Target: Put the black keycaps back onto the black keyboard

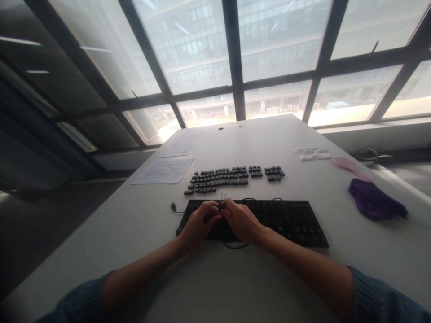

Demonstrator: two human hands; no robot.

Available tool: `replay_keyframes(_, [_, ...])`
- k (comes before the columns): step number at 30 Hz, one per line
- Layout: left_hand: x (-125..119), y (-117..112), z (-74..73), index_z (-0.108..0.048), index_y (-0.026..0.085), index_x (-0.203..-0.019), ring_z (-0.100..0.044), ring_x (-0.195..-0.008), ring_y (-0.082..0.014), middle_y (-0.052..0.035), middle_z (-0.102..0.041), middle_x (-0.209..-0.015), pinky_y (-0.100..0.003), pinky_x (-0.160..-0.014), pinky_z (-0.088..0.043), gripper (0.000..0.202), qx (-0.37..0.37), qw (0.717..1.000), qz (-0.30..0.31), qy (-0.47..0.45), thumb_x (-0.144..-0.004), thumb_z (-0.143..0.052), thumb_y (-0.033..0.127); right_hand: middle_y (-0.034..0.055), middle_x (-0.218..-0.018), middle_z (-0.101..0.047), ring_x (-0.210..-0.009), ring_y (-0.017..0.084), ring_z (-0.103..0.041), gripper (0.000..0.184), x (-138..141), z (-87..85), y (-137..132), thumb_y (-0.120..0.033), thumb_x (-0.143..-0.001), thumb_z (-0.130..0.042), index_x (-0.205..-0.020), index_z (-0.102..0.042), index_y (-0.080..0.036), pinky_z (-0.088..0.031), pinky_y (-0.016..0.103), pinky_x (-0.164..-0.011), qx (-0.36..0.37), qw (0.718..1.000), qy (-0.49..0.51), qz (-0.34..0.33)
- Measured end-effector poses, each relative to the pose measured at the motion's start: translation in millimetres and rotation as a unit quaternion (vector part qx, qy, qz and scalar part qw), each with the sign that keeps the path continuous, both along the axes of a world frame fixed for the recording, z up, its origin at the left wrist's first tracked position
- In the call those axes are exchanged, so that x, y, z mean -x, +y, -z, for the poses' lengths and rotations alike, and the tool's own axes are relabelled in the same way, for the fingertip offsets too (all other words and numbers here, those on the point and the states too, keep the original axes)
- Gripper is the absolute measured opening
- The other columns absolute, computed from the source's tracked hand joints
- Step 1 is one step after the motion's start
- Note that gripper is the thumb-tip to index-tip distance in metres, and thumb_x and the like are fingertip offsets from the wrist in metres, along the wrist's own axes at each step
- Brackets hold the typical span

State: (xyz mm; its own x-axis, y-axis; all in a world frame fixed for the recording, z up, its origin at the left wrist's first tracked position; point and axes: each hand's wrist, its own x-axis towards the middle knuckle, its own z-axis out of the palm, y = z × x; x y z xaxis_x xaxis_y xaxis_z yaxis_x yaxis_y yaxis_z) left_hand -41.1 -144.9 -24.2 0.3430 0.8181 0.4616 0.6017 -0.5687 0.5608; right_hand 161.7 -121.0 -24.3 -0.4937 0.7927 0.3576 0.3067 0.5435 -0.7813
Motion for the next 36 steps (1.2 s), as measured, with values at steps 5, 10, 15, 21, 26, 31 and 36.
replay_keyframes(5, [1, -1, -10.0, -0.061, 0.022, -0.12, -0.059, -0.095, -0.0206, -0.0076, -0.063, -0.107, -0.035, -0.086, -0.052, 0.029, -0.12, 0.988, 0.022, 0.1, -0.093, -0.065, 0.03, -0.002, -0.073, -0.063, -0.062, 0.013, -0.055, 0.012, 0, -1.0, 3, -0.029, -0.101, -0.043, -0.094, -0.049, -0.021, -0.037, 0.024, -0.06, 0.034, 0.997, 0.056, 0.028])
replay_keyframes(10, [-1, 0, -16.9, -0.068, 0.02, -0.104, -0.056, -0.088, -0.0195, -0.0062, -0.065, -0.096, -0.034, -0.081, -0.051, 0.012, -0.168, 0.971, 0.04, 0.165, -0.094, -0.062, 0.022, -0.0016, -0.074, -0.065, -0.064, 0.014, -0.058, 0.011, 1, -0.3, 5, -0.028, -0.1, -0.045, -0.092, -0.048, -0.021, -0.039, 0.025, -0.061, 0.053, 0.996, 0.073, 0.027])
replay_keyframes(15, [-6, -5, -12.9, -0.068, 0.02, -0.105, -0.058, -0.092, -0.0191, -0.0071, -0.066, -0.1, -0.033, -0.084, -0.051, 0.013, -0.144, 0.983, 0.047, 0.106, -0.094, -0.062, 0.021, -0.0034, -0.07, -0.061, -0.06, 0.013, -0.054, 0.011, 0, -3.0, 3, -0.026, -0.098, -0.047, -0.088, -0.048, -0.022, -0.038, 0.024, -0.058, 0.054, 0.995, 0.081, 0.015])
replay_keyframes(21, [4, 29, -31.5, -0.071, 0.022, -0.101, -0.06, -0.098, -0.0199, -0.0046, -0.067, -0.1, -0.033, -0.088, -0.049, 0.012, -0.072, 0.995, -0.04, 0.051, -0.09, -0.068, 0.025, -0.0006, -0.074, -0.068, -0.068, 0.016, -0.064, 0.011, 2, 1.1, 8, -0.03, -0.099, -0.045, -0.092, -0.047, -0.022, -0.045, 0.027, -0.066, 0.096, 0.985, 0.132, 0.054])
replay_keyframes(26, [13, 94, -35.3, -0.076, 0.021, -0.095, -0.06, -0.096, -0.023, -0.004, -0.07, -0.094, -0.038, -0.092, -0.046, 0.011, -0.028, 0.984, -0.093, 0.152, -0.086, -0.071, 0.023, 0.0003, -0.075, -0.069, -0.068, 0.016, -0.064, 0.011, 4, 4.1, 10, -0.031, -0.1, -0.045, -0.092, -0.046, -0.023, -0.047, 0.028, -0.065, 0.108, 0.983, 0.138, 0.05])
replay_keyframes(31, [11, 115, -18.8, -0.08, 0.023, -0.092, -0.056, -0.097, -0.0248, -0.0056, -0.066, -0.094, -0.038, -0.089, -0.046, 0.013, -0.009, 0.967, -0.108, 0.231, -0.08, -0.077, 0.026, 0.0003, -0.075, -0.069, -0.068, 0.016, -0.065, 0.014, 3, 2.8, 10, -0.032, -0.1, -0.045, -0.09, -0.047, -0.023, -0.047, 0.028, -0.066, 0.105, 0.984, 0.135, 0.057])
replay_keyframes(36, [15, 115, -13.6, -0.08, 0.023, -0.094, -0.056, -0.097, -0.0241, -0.0057, -0.065, -0.096, -0.038, -0.09, -0.046, 0.016, 0.005, 0.964, -0.107, 0.241, -0.079, -0.077, 0.026, 0.0002, -0.075, -0.069, -0.069, 0.016, -0.064, 0.014, 4, 4.1, 10, -0.032, -0.1, -0.046, -0.091, -0.048, -0.023, -0.047, 0.028, -0.066, 0.114, 0.982, 0.142, 0.05])
